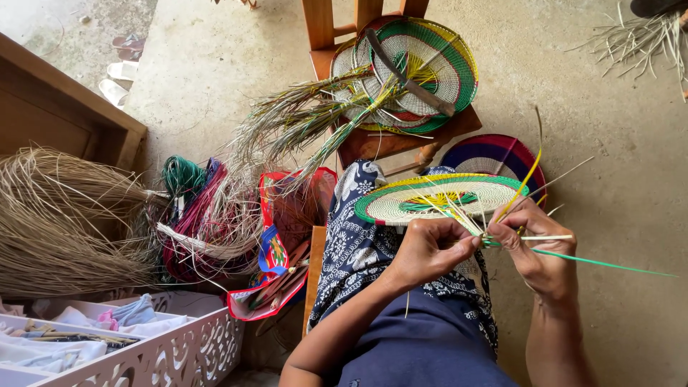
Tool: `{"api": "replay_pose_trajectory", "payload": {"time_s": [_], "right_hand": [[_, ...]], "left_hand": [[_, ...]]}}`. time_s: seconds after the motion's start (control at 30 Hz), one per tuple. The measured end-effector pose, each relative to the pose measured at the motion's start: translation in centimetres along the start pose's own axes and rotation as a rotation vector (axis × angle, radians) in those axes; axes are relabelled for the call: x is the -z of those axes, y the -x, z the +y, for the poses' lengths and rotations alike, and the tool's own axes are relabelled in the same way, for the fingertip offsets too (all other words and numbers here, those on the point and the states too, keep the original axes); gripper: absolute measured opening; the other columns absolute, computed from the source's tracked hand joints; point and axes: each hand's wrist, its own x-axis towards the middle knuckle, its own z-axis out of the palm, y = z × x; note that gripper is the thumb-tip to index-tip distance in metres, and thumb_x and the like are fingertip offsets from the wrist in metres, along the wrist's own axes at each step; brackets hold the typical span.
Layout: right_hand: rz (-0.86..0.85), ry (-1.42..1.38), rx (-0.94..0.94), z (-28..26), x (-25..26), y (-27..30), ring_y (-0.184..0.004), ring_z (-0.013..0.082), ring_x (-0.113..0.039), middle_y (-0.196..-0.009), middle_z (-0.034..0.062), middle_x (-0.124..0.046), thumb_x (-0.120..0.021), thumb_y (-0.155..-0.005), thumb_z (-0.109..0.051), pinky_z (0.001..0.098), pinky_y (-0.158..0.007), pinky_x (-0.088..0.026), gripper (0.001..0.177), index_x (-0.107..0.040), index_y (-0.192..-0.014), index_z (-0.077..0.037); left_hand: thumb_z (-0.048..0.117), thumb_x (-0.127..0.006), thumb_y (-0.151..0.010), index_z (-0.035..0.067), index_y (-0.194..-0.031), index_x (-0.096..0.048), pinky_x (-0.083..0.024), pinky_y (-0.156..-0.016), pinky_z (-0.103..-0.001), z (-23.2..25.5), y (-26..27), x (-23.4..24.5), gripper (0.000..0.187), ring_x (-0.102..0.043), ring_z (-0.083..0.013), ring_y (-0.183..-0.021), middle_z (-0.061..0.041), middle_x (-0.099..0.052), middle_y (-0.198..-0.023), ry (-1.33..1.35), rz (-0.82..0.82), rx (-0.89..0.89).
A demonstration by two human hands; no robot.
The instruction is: Weaving colorful straw fibers to create a decorative fan and trimming excess material with a knife
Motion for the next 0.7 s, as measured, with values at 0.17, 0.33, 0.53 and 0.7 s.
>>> {"api": "replay_pose_trajectory", "payload": {"time_s": [0.17, 0.33, 0.53, 0.7], "right_hand": [[-0.018, 0.049, -0.026, -1.2, -0.3, -0.6, -0.084, 0.0142, -0.057, -0.096, 0.0086, -0.066, -0.059, -0.099, -0.001, 0.0241, -0.076, -0.046, 0.012, -0.067, -0.094, 0.006], [-0.093, 0.127, -0.062, -0.8, 0.4, -1.0, -0.091, 0.0176, -0.063, -0.098, 0.0106, -0.071, -0.06, -0.092, 0.004, 0.0272, -0.084, -0.05, 0.009, -0.069, -0.091, 0.007], [-0.147, 0.104, -0.005, 0.2, 0.5, -0.5, -0.087, 0.0159, -0.059, -0.096, 0.0073, -0.065, -0.069, -0.084, 0.005, 0.0262, -0.08, -0.048, 0.007, -0.067, -0.09, 0.002], [0.042, 0.095, 0.087, -0.3, 0.0, 1.3, -0.097, 0.0196, -0.055, -0.102, 0.0118, -0.065, -0.072, -0.078, 0.004, 0.0317, -0.091, -0.046, 0.019, -0.071, -0.096, -0.001]], "left_hand": [[0.009, -0.07, -0.094, 0.003, -0.081, -0.068, -0.03, -0.047, -0.017, 0.3, 0.1, 0.0, 0.014, -0.041, -0.0005, -0.055, 0.007, -0.054, -0.063, -0.003, -0.005, 0.006], [0.008, -0.07, -0.092, 0.003, -0.079, -0.068, -0.03, -0.047, -0.017, 0.2, 0.0, 0.0, 0.014, -0.04, -0.001, -0.055, 0.006, -0.054, -0.062, -0.025, 0.004, 0.016], [0.008, -0.07, -0.094, 0.004, -0.078, -0.066, -0.03, -0.046, -0.018, 0.0, -0.2, -0.1, 0.017, -0.04, -0.001, -0.055, 0.007, -0.053, -0.063, -0.017, -0.01, -0.017], [0.01, -0.071, -0.093, 0.003, -0.081, -0.07, -0.033, -0.045, -0.018, -0.6, -0.9, 0.4, 0.015, -0.043, -0.0023, -0.051, 0.004, -0.058, -0.062, -0.021, 0.043, -0.017]]}}
